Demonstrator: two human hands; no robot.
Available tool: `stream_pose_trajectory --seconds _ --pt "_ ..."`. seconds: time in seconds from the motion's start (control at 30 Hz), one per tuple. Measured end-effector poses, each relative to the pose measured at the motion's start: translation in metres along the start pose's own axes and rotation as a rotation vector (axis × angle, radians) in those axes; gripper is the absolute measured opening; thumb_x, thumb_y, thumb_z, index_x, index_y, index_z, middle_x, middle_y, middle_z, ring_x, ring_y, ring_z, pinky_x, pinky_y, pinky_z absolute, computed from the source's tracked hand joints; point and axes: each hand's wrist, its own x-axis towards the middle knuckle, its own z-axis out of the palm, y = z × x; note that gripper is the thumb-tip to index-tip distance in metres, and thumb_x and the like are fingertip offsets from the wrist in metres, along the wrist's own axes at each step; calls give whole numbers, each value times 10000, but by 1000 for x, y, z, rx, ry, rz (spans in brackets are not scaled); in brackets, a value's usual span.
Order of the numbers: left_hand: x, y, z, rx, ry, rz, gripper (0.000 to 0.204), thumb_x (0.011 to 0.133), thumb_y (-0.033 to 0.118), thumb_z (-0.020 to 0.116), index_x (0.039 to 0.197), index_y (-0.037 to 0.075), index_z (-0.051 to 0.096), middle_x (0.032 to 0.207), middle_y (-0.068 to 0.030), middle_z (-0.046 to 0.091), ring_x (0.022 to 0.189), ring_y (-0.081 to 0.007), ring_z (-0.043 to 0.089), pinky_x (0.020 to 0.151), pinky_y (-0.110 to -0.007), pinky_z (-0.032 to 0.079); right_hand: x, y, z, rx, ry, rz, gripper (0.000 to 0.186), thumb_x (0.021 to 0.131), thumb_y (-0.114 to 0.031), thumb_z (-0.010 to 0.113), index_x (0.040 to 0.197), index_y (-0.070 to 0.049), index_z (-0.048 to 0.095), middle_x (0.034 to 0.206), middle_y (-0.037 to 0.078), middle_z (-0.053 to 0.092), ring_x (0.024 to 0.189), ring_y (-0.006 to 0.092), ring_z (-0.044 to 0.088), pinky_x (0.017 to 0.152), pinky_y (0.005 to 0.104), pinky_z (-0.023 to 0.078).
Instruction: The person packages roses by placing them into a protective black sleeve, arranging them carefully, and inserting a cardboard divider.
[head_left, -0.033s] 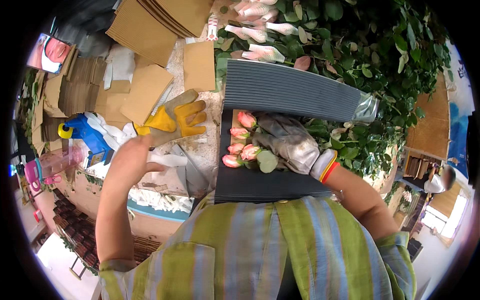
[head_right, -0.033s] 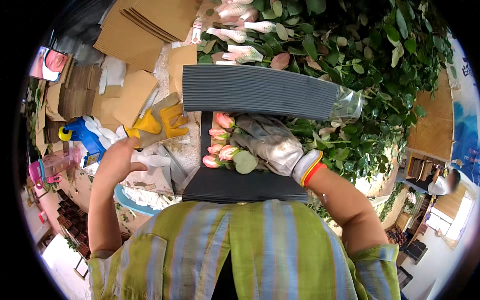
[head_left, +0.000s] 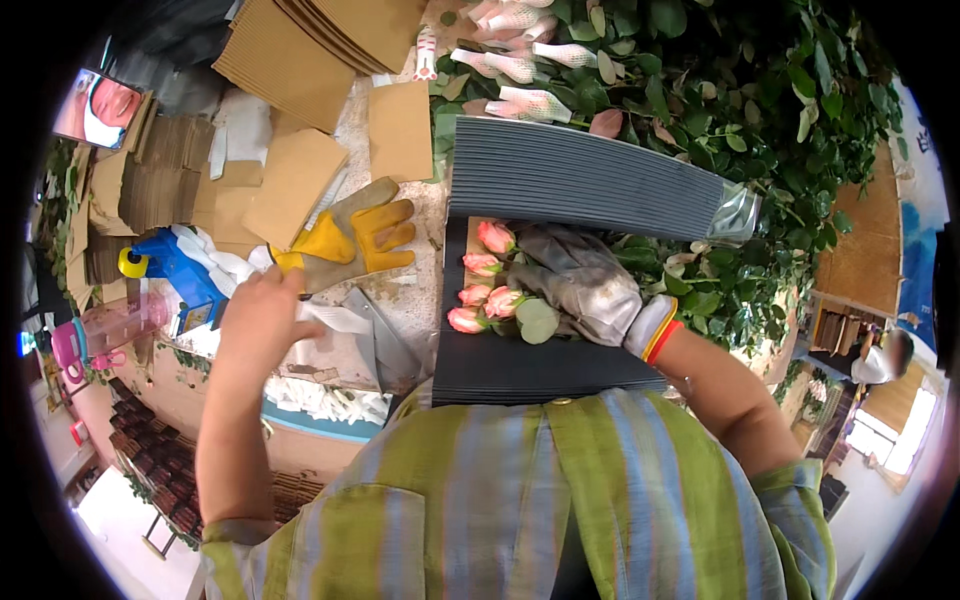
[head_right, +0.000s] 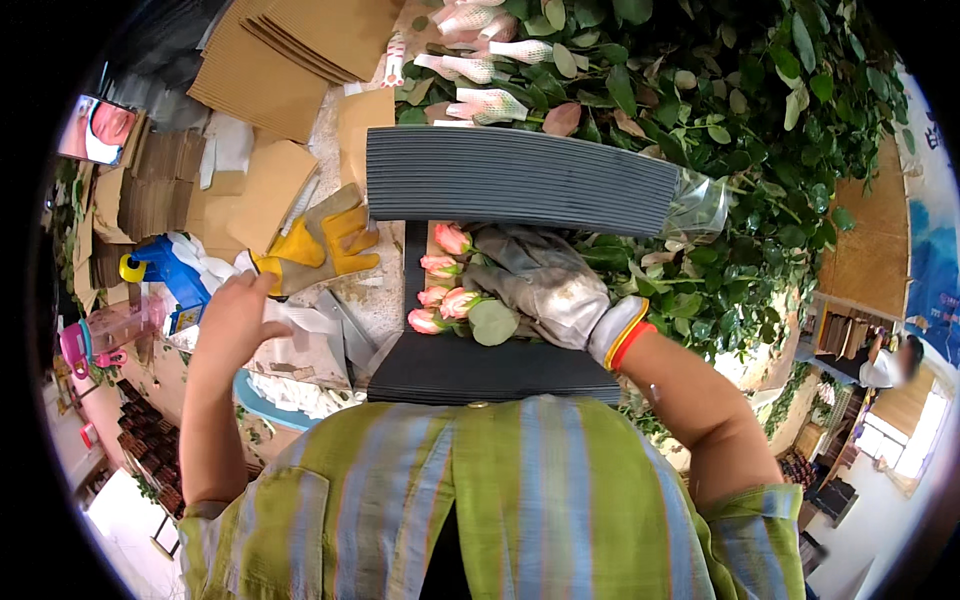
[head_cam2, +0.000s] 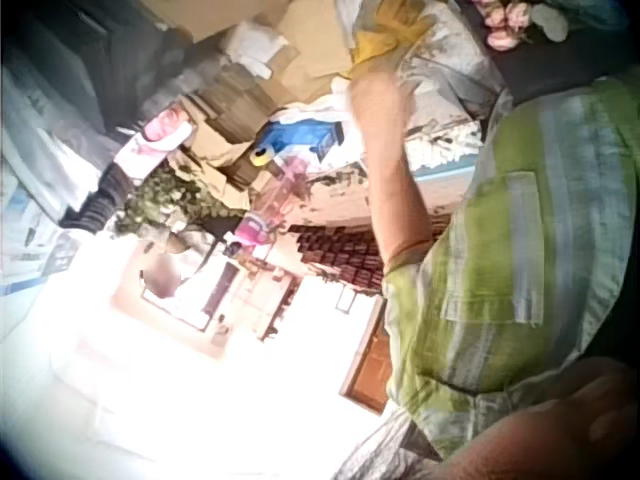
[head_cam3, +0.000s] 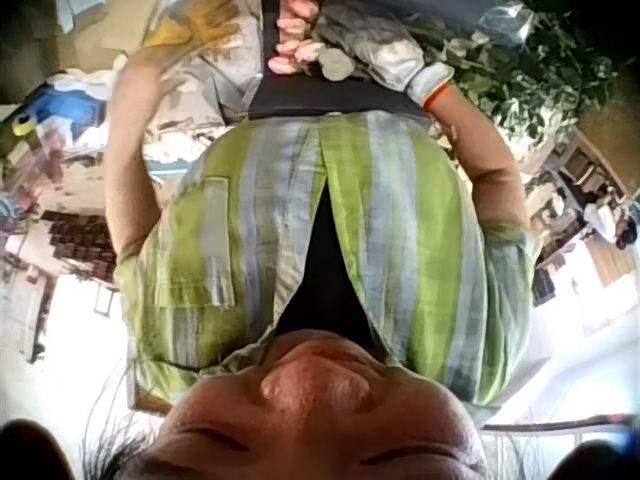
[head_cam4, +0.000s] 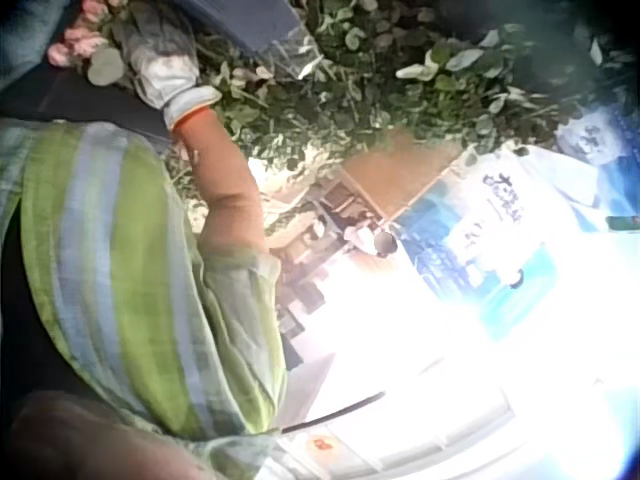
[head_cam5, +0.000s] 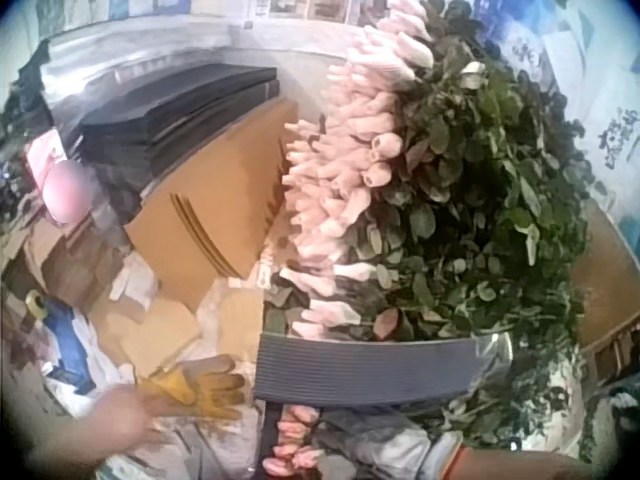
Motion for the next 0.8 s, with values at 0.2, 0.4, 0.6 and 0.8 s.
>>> stream_pose_trajectory --seconds 0.2,0.4,0.6,0.8 --pt "66 74 96 -512 20 476 568 736 287 797 1282 254 644 970 -77 589 921 -295 591 834 -415 479 1 -3 -28 -43 -15 -174 518 830 -137 630 1342 -127 555 1340 203 524 1256 403 499 1079 452 402" --pt "76 70 108 -502 14 428 551 690 336 817 1216 253 677 887 -40 560 871 -255 583 760 -395 477 -7 -32 -101 211 -131 -149 224 768 -49 660 991 -37 663 1055 192 678 951 333 672 861 405 545" --pt "58 72 123 -425 225 436 546 665 326 833 1191 275 698 911 -9 536 901 -213 539 795 -366 400 -23 -77 -189 -211 900 385 345 792 -61 717 1099 61 616 1281 224 584 1088 381 625 976 421 510" --pt "70 72 114 -352 261 485 537 642 340 848 1161 286 718 925 3 531 925 -211 511 817 -361 388 3 -81 -135 95 -124 -66 267 822 -191 676 1085 -156 647 746 50 590 685 282 617 612 406 481"
